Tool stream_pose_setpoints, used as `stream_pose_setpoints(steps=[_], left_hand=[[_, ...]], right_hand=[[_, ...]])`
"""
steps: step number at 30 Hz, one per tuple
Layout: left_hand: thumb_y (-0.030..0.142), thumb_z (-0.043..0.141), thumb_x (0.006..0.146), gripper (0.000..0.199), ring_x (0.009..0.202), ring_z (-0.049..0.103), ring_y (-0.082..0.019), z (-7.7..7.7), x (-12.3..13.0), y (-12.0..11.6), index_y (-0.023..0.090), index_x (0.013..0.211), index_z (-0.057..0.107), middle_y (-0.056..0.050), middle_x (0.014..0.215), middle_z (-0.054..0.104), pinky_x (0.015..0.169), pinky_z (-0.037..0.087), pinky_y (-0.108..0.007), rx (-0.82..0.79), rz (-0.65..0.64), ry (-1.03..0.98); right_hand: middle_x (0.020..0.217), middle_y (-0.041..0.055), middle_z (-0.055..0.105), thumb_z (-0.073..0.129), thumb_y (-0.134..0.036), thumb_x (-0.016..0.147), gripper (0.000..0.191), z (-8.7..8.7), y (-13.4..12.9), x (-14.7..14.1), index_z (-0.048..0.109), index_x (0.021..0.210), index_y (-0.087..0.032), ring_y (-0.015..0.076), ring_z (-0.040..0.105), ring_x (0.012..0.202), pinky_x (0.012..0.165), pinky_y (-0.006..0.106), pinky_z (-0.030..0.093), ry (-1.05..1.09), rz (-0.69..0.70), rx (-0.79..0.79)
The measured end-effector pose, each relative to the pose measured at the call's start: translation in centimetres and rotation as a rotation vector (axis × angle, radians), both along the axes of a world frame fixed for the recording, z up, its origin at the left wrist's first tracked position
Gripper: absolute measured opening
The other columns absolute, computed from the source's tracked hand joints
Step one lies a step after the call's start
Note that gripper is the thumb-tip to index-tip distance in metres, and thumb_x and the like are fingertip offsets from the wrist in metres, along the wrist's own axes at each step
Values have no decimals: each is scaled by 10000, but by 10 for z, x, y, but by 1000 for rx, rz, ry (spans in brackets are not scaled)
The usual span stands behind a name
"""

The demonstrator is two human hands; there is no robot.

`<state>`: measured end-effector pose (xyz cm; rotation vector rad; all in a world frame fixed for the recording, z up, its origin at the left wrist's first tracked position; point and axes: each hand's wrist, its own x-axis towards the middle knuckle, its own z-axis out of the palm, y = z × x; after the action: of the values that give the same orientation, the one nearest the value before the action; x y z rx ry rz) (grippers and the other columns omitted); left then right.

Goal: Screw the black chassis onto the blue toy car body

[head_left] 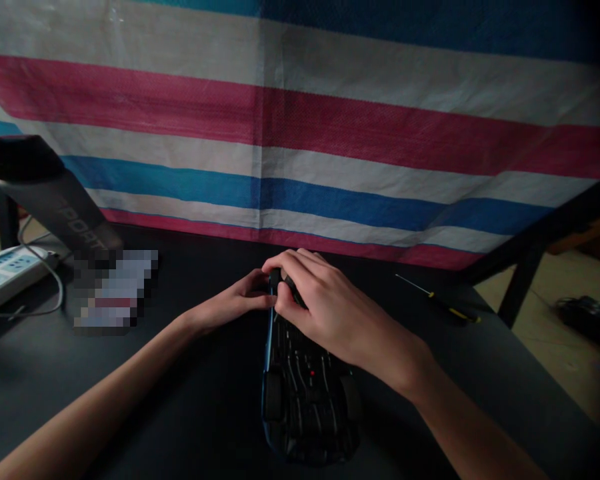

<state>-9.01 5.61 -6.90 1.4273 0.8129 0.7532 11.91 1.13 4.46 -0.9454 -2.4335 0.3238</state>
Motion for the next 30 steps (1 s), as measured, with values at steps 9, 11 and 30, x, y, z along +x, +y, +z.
stream_pose_setpoints(steps=[9, 11, 30], left_hand=[[371, 747, 895, 656, 1443, 466, -325, 3, 0, 0, 204, 1466, 470, -132, 1542, 531, 1200, 348, -482, -36, -12, -8], [378, 745, 894, 634, 1440, 467, -330, 4, 0, -1, 200, 1445, 487, -131, 1516, 554, 1198, 350, -486, -40, -11, 0], [409, 745, 882, 550, 1374, 516, -351, 4, -1, 1, 192, 1345, 544, -107, 1333, 661, 1134, 414, -473, 9, -25, 40]], right_hand=[[1083, 58, 697, 507, -154, 998, 183, 2, 0, 7, 588, 1155, -200, 208, 635, 1034, 942, 361, 464, -49, -27, -16], [970, 29, 699, 491, -216, 1023, 152, 3, 0, 8, 582, 1145, -225, 198, 651, 901, 833, 348, 470, -95, -50, -46], [905, 20, 696, 462, -295, 1066, 172, 4, 1, 6, 610, 1025, -218, 180, 633, 835, 807, 331, 451, -103, -35, -53]])
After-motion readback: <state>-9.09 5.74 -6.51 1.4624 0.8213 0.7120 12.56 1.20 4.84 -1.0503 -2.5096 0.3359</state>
